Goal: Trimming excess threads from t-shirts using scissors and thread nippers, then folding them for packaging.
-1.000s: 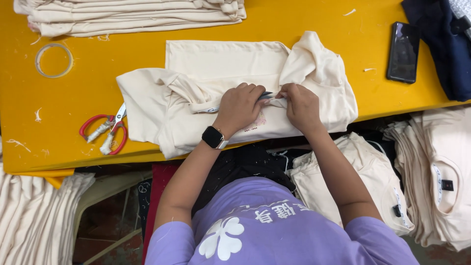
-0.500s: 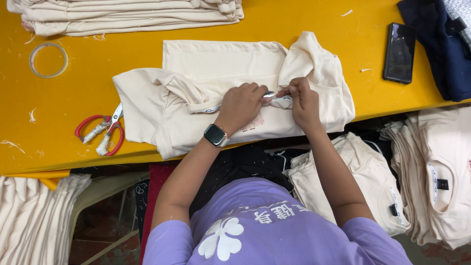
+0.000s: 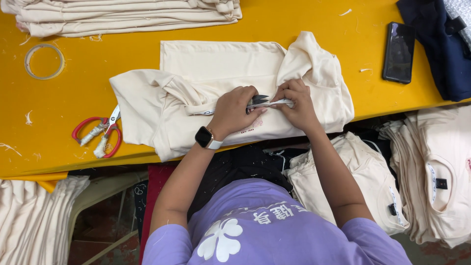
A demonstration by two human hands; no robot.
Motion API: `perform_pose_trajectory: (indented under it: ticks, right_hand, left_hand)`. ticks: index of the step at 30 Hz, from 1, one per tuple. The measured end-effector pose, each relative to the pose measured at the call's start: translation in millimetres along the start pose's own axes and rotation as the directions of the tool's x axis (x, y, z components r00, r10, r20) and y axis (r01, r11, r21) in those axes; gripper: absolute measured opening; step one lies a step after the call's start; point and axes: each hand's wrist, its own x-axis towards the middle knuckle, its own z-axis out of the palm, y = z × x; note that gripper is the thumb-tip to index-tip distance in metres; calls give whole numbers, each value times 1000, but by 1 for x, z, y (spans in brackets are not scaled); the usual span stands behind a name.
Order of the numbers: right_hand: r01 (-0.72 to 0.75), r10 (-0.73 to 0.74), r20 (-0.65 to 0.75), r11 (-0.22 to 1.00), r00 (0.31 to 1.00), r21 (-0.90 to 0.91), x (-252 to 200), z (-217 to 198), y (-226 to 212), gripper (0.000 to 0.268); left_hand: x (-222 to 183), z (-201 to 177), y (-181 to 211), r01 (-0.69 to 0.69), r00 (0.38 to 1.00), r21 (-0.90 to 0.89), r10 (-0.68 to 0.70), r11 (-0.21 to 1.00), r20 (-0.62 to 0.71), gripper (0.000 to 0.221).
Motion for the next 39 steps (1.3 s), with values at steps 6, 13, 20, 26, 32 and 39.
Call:
perform_pose_trajectory:
  ticks: [6,13,20,26,32,39]
  right_hand:
    - [-44,42,71,998,997,37,4,-7,-5,13]
    - [-53,47,111,997,993,56,2,-3,14,13]
    - [-59,48,138,996,989,74,2,-4,17,16]
    - [-59,46,143,995,989,85,2,-4,17,17]
    - [-56,43,152,995,987,80,3,-4,19,18]
    - [-67,54,156,994,986,83,3,-4,18,18]
  left_hand:
    - [1,28,-13,-201,972,331,229,922,-48,28]
    - [5,44,-22,-209,962,404,262,891,-79,29]
    - [4,35,-23,-212,969,332,242,919,-50,27]
    - [6,39,-24,-201,971,359,233,912,-49,31]
    - [8,41,-24,-206,971,371,237,906,-40,30]
    - [7,36,-22,-186,978,363,208,913,-22,31]
